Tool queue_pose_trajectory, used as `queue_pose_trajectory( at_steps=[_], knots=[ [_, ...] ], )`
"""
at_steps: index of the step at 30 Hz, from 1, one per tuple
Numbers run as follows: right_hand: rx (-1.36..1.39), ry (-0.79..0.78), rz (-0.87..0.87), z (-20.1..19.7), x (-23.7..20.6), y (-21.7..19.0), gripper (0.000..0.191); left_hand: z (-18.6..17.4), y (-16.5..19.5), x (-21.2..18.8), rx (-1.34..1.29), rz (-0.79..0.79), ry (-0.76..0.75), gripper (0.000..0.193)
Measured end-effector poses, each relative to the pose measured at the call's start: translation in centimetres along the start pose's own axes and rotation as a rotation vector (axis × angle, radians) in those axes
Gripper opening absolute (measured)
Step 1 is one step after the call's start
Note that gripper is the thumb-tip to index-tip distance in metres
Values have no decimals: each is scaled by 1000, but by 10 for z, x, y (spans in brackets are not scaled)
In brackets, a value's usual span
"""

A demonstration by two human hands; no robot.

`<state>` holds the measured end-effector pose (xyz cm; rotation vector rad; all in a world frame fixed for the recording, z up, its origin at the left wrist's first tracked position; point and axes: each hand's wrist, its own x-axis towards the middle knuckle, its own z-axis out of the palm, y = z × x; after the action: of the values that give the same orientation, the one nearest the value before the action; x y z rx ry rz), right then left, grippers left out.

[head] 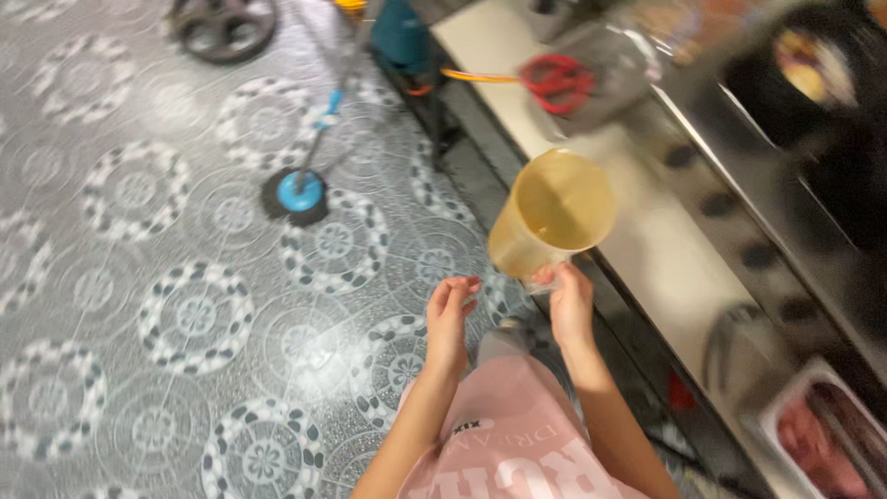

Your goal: The person adds sausage slices to black serving bowls with tongs, ladles hot broth from a large pot into a plastic pitcher, and pours the broth into the bowls. They then retrieve frozen meat from a chest freezer, add the meat to the bowls, place noodle blocks into the bowls, squeeze sauce over them, and stack the bowl lids into a yellow crate.

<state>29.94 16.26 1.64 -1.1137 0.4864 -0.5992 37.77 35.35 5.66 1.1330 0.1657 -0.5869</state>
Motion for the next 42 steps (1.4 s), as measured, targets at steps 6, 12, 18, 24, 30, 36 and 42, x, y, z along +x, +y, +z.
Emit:
queue_pose_trajectory(
  at_steps=[6,12,18,24,30,36,42],
  knots=[
    [-114,-323,225,164,49,87,38,-117,52,40,-184,104,319,21],
    [-225,-583,334,327,107,182,41,-236,121,107,-268,194,560,22],
    [-291,-769,421,538,172,262,38,-361,254,186,-288,248,760,23],
    [-312,-1033,408,752,188,331,40,-476,351,230,-386,365,945,23],
    [-333,-1095,426,964,180,407,41,-635,436,293,-469,441,1032,20],
    [-276,-1064,430,1136,184,454,38,-784,561,368,-356,525,903,18],
    [-290,-973,344,1268,243,493,39,-879,677,473,-228,454,779,18]
  ],
)
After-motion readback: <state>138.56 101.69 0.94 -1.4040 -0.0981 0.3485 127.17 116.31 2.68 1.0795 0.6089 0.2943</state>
